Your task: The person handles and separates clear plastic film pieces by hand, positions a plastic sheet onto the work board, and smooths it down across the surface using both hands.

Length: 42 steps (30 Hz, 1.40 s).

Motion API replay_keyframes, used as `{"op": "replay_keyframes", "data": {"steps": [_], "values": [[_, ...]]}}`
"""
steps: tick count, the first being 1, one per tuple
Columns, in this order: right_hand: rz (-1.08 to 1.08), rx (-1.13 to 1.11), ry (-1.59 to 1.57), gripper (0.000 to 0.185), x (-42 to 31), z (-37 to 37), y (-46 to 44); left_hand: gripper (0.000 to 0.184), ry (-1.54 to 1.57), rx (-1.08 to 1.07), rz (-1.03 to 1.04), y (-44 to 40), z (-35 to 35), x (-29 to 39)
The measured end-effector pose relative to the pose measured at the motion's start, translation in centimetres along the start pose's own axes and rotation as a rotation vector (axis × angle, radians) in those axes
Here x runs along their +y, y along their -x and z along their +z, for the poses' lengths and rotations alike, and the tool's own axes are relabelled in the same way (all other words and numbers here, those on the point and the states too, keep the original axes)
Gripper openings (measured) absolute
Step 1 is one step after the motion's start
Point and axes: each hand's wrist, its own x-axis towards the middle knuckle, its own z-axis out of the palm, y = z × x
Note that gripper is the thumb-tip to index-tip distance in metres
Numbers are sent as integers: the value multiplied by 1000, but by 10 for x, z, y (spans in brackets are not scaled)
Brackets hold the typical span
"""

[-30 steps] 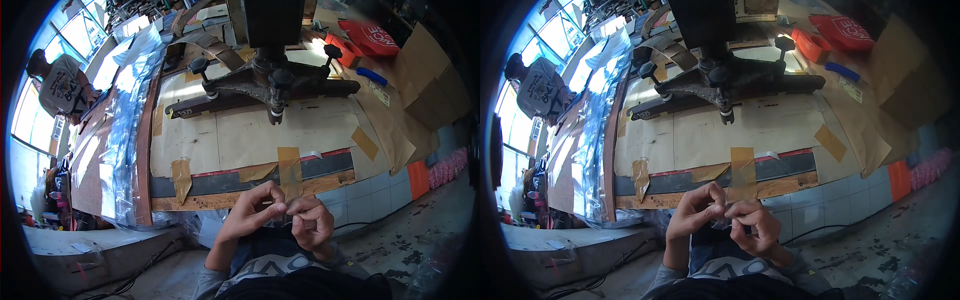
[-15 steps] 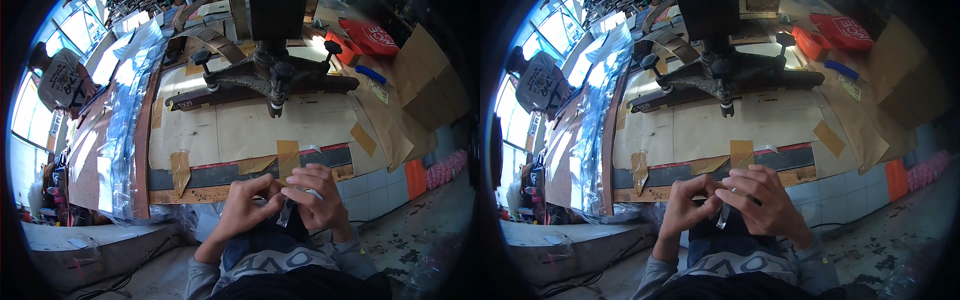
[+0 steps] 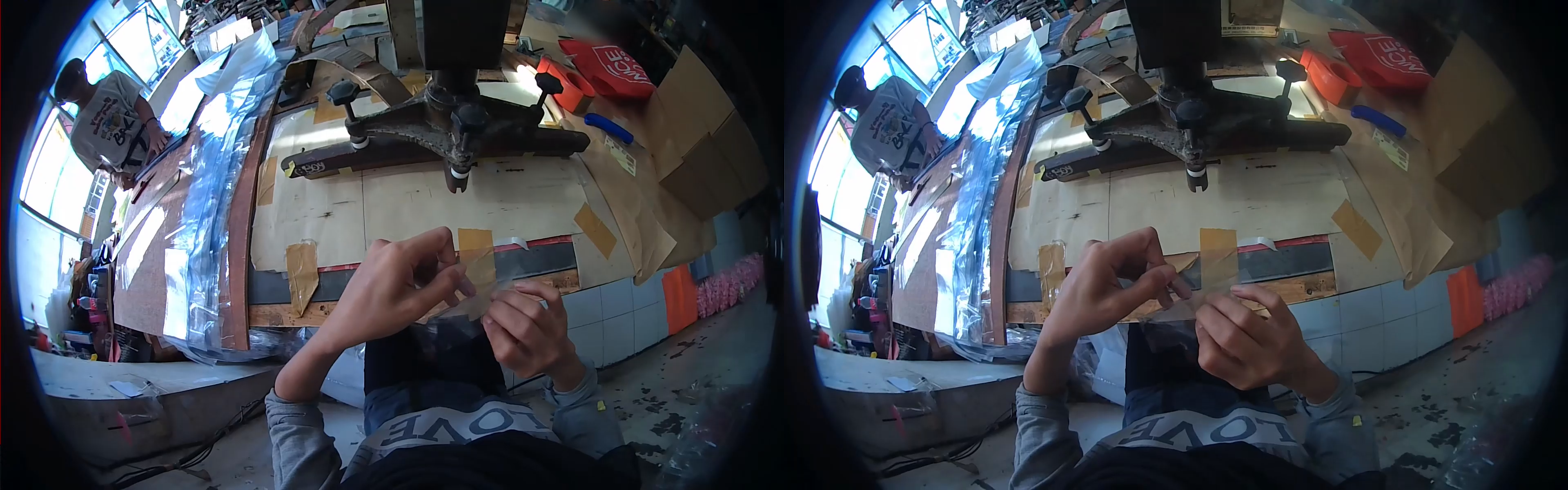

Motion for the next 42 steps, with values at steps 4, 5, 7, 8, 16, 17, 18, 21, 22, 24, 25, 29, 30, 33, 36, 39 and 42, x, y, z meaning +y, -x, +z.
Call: {"op": "replay_keyframes", "data": {"steps": [4,5,7,8,16,17,18,21,22,24,25,29,30,33,36,39,42], "values": [[-34,-1,49,14,-2,3,2,16,39,13,0,-1,0,-3],[-47,-5,57,13,-2,3,2,16,35,15,8,-2,-1,-3],[-55,-9,51,13,-1,5,3,17,27,22,21,0,-3,-4],[-59,-10,46,13,-1,6,4,18,43,18,12,0,-3,-5],[54,-19,-1,17,5,10,3,18,51,81,-42,-6,-2,-3],[116,-26,-13,19,3,11,3,19,74,98,-44,-10,-1,-2],[196,31,-37,21,-1,12,-2,18,93,89,-52,-13,0,-1],[346,153,7,24,-13,18,-16,18,125,64,-56,-21,6,0],[325,148,37,22,-13,17,-16,18,117,61,-42,-24,8,0],[283,140,93,17,-12,16,-15,19,121,52,-37,-28,11,0],[336,161,10,15,-11,16,-14,19,133,46,-45,-29,12,2],[492,274,-263,10,-1,16,-10,19,171,91,-19,-32,16,5],[517,309,-318,10,1,16,-10,19,166,100,-13,-33,17,6],[498,371,-337,10,3,20,-9,19,159,119,-10,-35,17,9],[470,397,-344,10,4,23,-5,18,156,120,-21,-34,16,11],[449,386,-352,11,3,24,-2,18,136,132,-1,-33,16,10],[421,377,-357,12,5,25,-3,18,127,158,14,-32,15,9]]}}
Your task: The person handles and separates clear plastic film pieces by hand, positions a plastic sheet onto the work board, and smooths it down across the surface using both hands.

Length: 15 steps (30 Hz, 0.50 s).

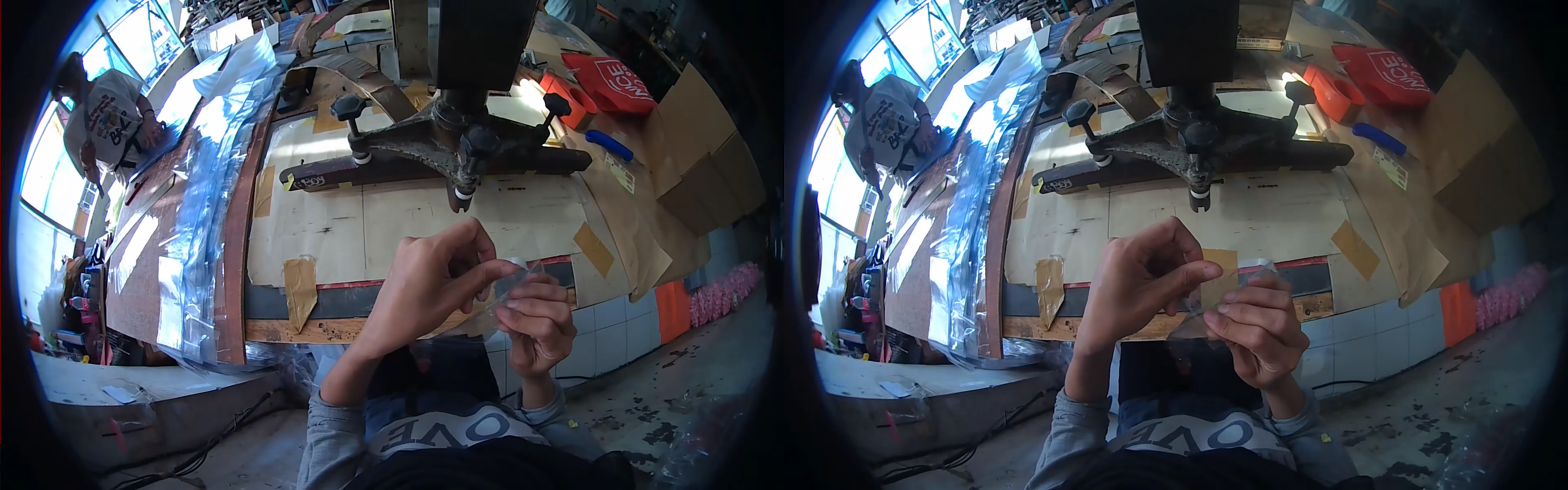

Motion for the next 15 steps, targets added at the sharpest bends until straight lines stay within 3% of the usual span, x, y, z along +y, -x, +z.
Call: {"op": "replay_keyframes", "data": {"steps": [5,8,9,12,13,15], "values": [[71,-14,51,13,4,-1,-26,18,207,72,-7,0,7,-26],[202,-45,108,14,17,1,-43,27,328,-17,240,13,16,-55],[202,-26,154,14,23,2,-50,37,284,-128,175,22,15,-63],[223,26,213,12,38,-1,-65,38,145,-123,5,44,29,-71],[229,84,213,8,44,-4,-68,36,79,-157,-157,51,26,-66],[234,191,303,7,56,-14,-77,30,8,-210,-153,62,28,-64]]}}
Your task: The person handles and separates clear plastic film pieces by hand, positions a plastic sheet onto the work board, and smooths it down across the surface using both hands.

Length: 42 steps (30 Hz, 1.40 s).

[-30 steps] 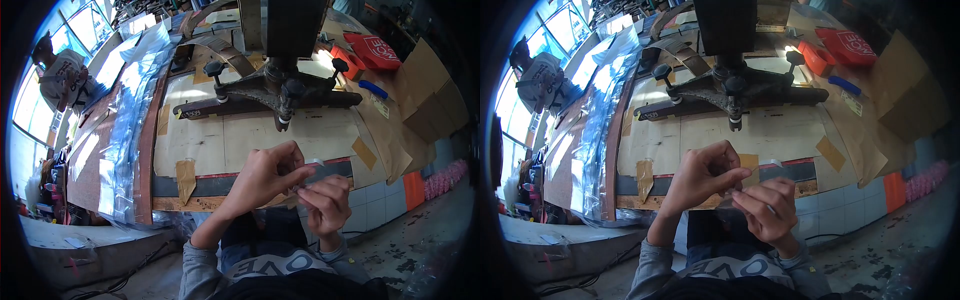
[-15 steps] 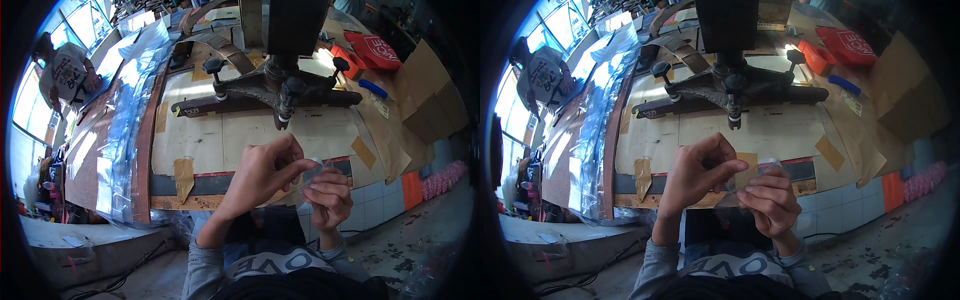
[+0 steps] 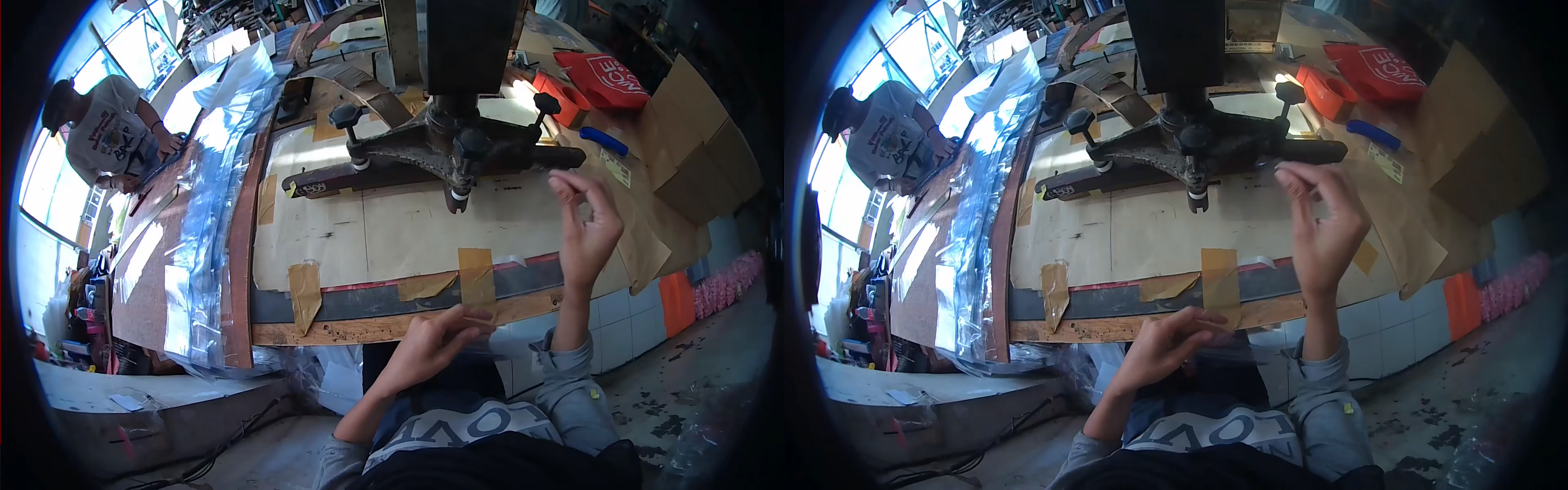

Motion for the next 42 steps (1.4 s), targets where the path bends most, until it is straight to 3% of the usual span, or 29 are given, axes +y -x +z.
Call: {"op": "replay_keyframes", "data": {"steps": [2,5,7,18,23,26,29,32,35,38,40,42], "values": [[14,116,70,6,14,-8,-11,17,-9,20,39,11,10,-2],[67,250,180,10,34,-22,-24,13,-12,-73,19,22,20,-11],[151,272,275,14,42,-36,-32,13,13,-82,-15,25,24,-14],[138,385,446,17,107,-80,-50,18,12,86,-7,36,2,-15],[162,412,740,17,143,-103,-55,25,-49,-63,-5,51,-26,-28],[311,440,974,18,175,-130,-58,30,-165,-135,0,69,-55,-31],[366,427,1156,17,218,-169,-66,38,-392,-124,-40,102,-95,-47],[306,413,1271,15,255,-205,-79,30,-432,-68,41,130,-138,-31],[298,361,1409,15,271,-221,-88,26,-386,-20,-63,151,-165,-20],[271,141,1542,24,276,-227,-85,25,-310,129,47,133,-167,-14],[131,57,1451,30,254,-206,-82,21,-386,213,30,100,-155,-2],[17,-23,1005,35,186,-151,-68,20,-508,181,71,60,-141,9]]}}
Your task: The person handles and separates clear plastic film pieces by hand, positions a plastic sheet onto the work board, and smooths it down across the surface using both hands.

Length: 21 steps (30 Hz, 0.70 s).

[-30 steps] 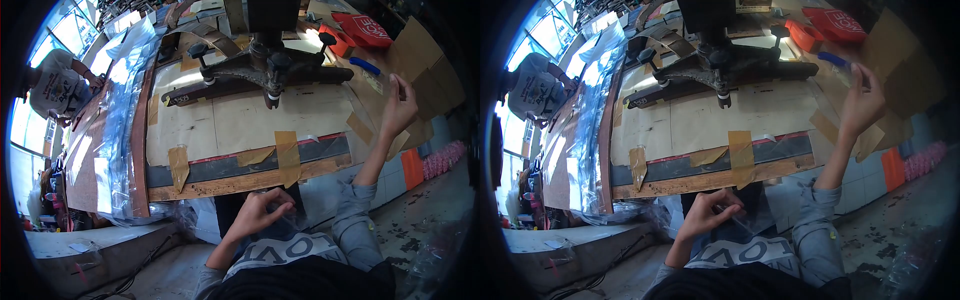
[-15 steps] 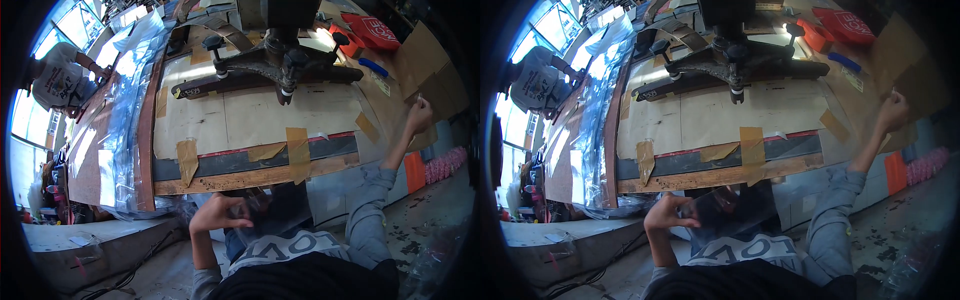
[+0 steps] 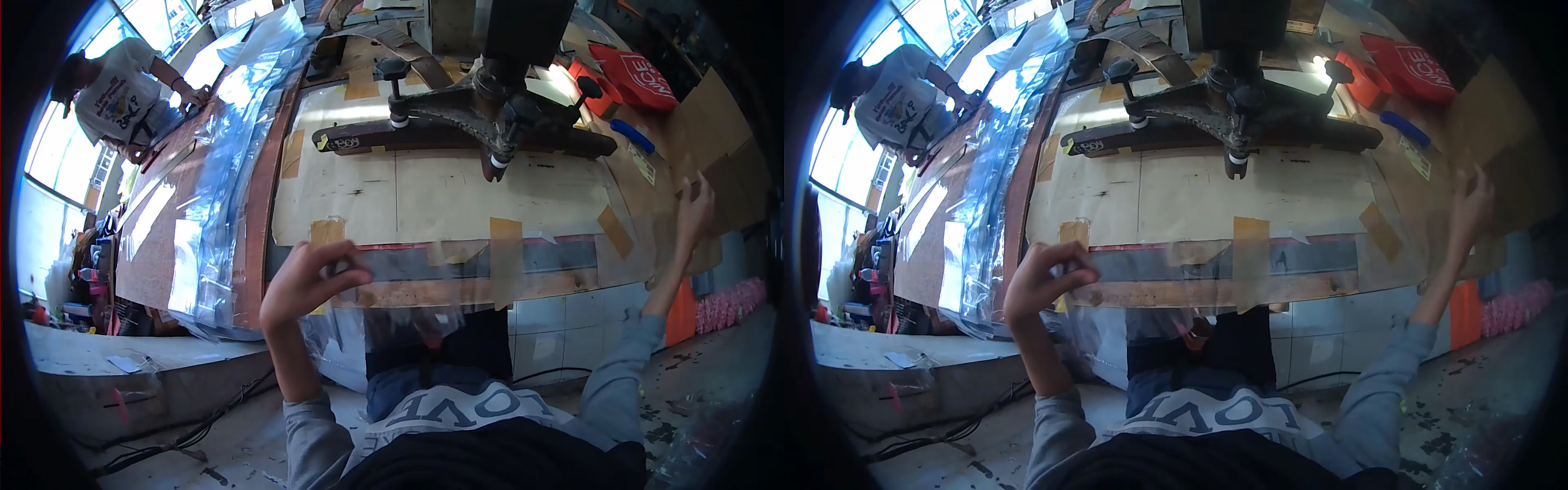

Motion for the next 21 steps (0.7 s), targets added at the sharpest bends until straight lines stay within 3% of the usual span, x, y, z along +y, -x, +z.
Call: {"op": "replay_keyframes", "data": {"steps": [1,2,3,5,7,10,13,16,21], "values": [[8,-128,-365,38,-81,-40,22,23,62,-37,-87,-19,7,12],[-137,-289,-658,39,-131,-65,42,27,123,-81,-170,-37,16,24],[-238,-428,-932,48,-168,-78,64,35,27,-61,-120,-53,29,28],[-512,-594,-1143,80,-220,-91,96,38,-27,-54,-39,-76,47,42],[-625,-675,-1107,74,-253,-96,116,37,-50,-44,-3,-86,55,49],[-628,-890,-915,55,-252,-82,119,34,48,-74,-13,-82,41,42],[-497,-929,-950,34,-232,-64,121,34,-50,-300,63,-69,9,18],[-265,-997,-1087,23,-218,-52,124,39,45,-267,145,-54,-5,-10],[-170,-924,-1093,17,-212,-49,126,53,259,-219,-64,-41,-7,-13]]}}
